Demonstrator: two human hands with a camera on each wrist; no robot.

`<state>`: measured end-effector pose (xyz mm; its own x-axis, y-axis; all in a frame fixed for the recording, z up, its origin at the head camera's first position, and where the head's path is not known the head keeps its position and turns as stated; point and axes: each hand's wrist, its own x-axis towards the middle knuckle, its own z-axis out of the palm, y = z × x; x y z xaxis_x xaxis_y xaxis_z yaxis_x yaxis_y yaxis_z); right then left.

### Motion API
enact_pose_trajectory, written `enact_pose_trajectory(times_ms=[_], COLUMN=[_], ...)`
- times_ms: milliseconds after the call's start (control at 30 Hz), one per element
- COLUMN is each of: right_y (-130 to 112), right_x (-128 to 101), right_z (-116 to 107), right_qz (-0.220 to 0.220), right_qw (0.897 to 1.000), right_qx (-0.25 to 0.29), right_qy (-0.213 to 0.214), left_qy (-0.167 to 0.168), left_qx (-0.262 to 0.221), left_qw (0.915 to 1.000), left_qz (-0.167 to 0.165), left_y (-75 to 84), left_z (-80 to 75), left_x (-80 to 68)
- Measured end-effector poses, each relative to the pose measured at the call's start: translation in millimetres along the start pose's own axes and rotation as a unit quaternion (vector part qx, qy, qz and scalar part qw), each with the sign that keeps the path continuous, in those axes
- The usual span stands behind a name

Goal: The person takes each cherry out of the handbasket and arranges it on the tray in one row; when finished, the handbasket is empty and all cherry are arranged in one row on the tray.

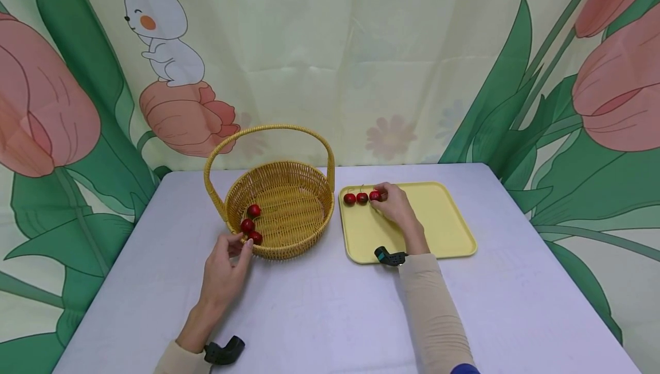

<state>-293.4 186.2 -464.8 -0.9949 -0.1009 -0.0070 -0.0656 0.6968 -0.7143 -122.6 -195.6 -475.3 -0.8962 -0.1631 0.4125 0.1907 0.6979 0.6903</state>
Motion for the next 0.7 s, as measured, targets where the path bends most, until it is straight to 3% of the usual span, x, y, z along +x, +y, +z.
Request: enact_pose_trajectory(times_ms=[233,700], right_y=[-2,-23], right_x=[-2,-7], right_z=[-7,-20], right_qz=[0.004,-0.053], right_qw=[1.0,0.998], right_qx=[0.007,0.02], right_qy=[-0.007,0.036], left_qy=[0.001,0.0], left_qx=[-0.001,0.0], left_qw=[1.0,1.0], left_qz=[0.004,0.008], left_y=[-1.5,-2.4], left_z=[0.8,1.0], left_x=[-0.2,0.0])
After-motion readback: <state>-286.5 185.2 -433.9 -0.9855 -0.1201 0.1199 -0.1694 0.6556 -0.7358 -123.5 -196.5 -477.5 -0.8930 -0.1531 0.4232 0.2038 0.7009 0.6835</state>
